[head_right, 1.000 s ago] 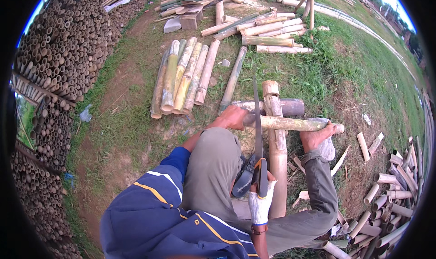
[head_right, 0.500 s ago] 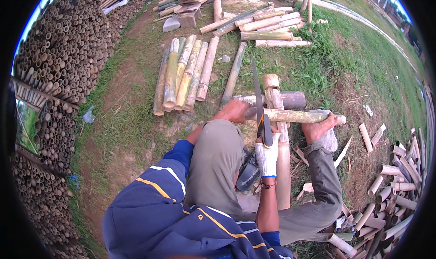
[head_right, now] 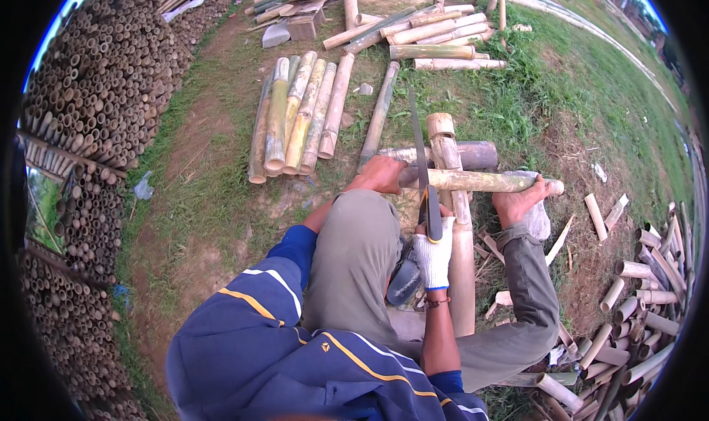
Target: The person sits on the ground and uses a hand saw to cut bamboo poles into shorter sections. They hold the bamboo with one hand and saw with the other, placing cut pieces aside.
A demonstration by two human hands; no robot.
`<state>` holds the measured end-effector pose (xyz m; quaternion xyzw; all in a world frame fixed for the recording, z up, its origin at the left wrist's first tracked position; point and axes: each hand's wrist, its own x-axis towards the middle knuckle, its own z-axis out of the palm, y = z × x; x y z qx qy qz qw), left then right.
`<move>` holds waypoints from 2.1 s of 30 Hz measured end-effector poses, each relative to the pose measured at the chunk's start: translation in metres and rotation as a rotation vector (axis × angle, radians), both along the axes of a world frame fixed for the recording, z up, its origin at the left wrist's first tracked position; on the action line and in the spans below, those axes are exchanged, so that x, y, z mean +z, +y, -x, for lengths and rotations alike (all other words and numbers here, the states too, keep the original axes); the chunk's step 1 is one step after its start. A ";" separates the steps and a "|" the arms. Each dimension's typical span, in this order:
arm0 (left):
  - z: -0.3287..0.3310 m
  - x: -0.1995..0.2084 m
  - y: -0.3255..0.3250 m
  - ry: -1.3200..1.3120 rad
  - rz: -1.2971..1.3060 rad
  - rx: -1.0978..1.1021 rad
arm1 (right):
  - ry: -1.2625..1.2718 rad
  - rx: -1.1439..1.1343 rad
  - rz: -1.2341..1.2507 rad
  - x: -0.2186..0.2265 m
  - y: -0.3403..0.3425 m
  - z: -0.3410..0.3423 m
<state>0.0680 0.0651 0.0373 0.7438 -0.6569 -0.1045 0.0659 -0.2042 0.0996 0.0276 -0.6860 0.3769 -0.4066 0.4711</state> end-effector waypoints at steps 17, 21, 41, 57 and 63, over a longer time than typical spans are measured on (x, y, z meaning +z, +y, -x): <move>-0.016 0.000 0.022 -0.018 -0.046 0.059 | 0.128 0.044 -0.129 0.013 0.063 0.040; -0.015 0.002 0.011 -0.026 -0.030 0.032 | 0.147 0.033 0.140 0.025 -0.022 -0.018; -0.018 0.010 -0.014 -0.009 -0.013 -0.028 | 0.024 0.017 0.276 0.036 -0.028 -0.009; -0.006 0.003 0.011 -0.025 -0.065 0.068 | 0.068 0.047 -0.007 0.015 0.013 0.017; -0.012 0.001 0.021 0.020 -0.062 0.005 | 0.107 0.090 -0.176 0.029 0.038 0.035</move>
